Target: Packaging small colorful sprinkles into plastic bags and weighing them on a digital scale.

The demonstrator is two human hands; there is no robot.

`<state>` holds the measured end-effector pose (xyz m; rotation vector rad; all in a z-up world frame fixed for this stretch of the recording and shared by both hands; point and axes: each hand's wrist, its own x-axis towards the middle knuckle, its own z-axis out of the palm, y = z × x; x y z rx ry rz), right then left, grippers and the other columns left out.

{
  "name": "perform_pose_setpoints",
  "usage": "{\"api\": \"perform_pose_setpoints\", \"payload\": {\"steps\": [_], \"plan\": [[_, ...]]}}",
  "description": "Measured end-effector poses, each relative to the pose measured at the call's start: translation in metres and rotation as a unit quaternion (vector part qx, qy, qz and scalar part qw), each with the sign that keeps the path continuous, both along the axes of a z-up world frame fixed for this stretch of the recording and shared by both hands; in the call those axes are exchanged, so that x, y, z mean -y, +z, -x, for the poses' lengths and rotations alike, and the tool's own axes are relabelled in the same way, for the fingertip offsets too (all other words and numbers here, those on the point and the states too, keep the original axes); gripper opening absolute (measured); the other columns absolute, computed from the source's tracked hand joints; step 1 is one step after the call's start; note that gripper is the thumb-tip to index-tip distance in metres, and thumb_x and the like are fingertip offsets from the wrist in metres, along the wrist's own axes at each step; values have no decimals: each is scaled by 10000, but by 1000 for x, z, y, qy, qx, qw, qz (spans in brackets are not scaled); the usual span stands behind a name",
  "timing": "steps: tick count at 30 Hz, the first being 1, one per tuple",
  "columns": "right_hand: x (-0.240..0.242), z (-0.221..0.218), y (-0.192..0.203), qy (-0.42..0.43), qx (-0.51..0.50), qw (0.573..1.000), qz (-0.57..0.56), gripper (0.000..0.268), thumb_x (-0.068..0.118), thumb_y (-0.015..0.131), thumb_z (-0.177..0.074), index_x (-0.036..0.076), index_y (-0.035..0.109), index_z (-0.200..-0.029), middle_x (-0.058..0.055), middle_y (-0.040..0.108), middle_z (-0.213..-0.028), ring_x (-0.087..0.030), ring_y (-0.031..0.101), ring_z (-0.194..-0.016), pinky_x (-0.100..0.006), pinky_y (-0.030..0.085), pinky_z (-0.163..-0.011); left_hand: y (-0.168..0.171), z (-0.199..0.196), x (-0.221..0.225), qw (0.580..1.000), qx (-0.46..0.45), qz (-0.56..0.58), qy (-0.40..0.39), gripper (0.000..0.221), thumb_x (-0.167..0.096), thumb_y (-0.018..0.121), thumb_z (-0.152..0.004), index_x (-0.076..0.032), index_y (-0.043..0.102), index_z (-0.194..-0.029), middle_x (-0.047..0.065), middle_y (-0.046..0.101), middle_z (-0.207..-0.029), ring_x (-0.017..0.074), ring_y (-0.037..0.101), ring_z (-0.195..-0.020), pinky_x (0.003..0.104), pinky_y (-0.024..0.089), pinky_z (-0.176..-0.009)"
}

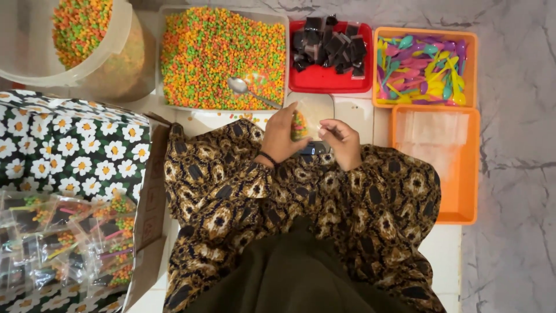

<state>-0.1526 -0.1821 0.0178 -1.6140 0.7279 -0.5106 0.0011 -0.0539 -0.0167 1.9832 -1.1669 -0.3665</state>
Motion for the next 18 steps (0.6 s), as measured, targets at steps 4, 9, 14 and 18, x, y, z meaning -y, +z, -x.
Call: {"api": "perform_pose_setpoints", "payload": {"steps": [4, 9, 14, 18], "plan": [[55, -16, -41, -8, 2, 998, -64, 217, 111, 733, -988, 9, 714, -1179, -185, 736, -973, -209, 735, -868, -322, 641, -760, 15, -30, -21, 1000, 4, 11, 26, 986, -367, 915, -655, -46, 456, -1466, 220, 609, -1268, 443, 598, -1215, 546, 467, -1045], [148, -51, -143, -1, -139, 982, 131, 390, 235, 768, -972, 10, 692, -1282, -266, 702, -1147, -390, 688, -1086, -465, 588, -904, 16, -71, -59, 991, 34, -38, 120, 919, -320, 914, -695, -24, 459, -1437, 261, 591, -1248, 477, 583, -1210, 567, 454, -1038], [176, -107, -166, 50, -247, 924, 287, 612, 386, 743, -934, 19, 617, -1408, -312, 572, -1356, -487, 519, -1319, -528, 405, -1150, 14, -76, -58, 980, -69, 0, 189, 931, -223, 914, -740, 5, 411, -1489, 261, 572, -1266, 467, 559, -1243, 525, 466, -1070], [182, -133, -175, 81, -360, 878, 306, 729, 563, 710, -882, 224, 565, -1510, -162, 391, -1572, -468, 425, -1420, -528, 271, -1246, 7, -76, -47, 983, -65, 23, 173, 966, -214, 928, -722, 24, 400, -1496, 265, 571, -1249, 469, 567, -1230, 534, 502, -1041]]}}
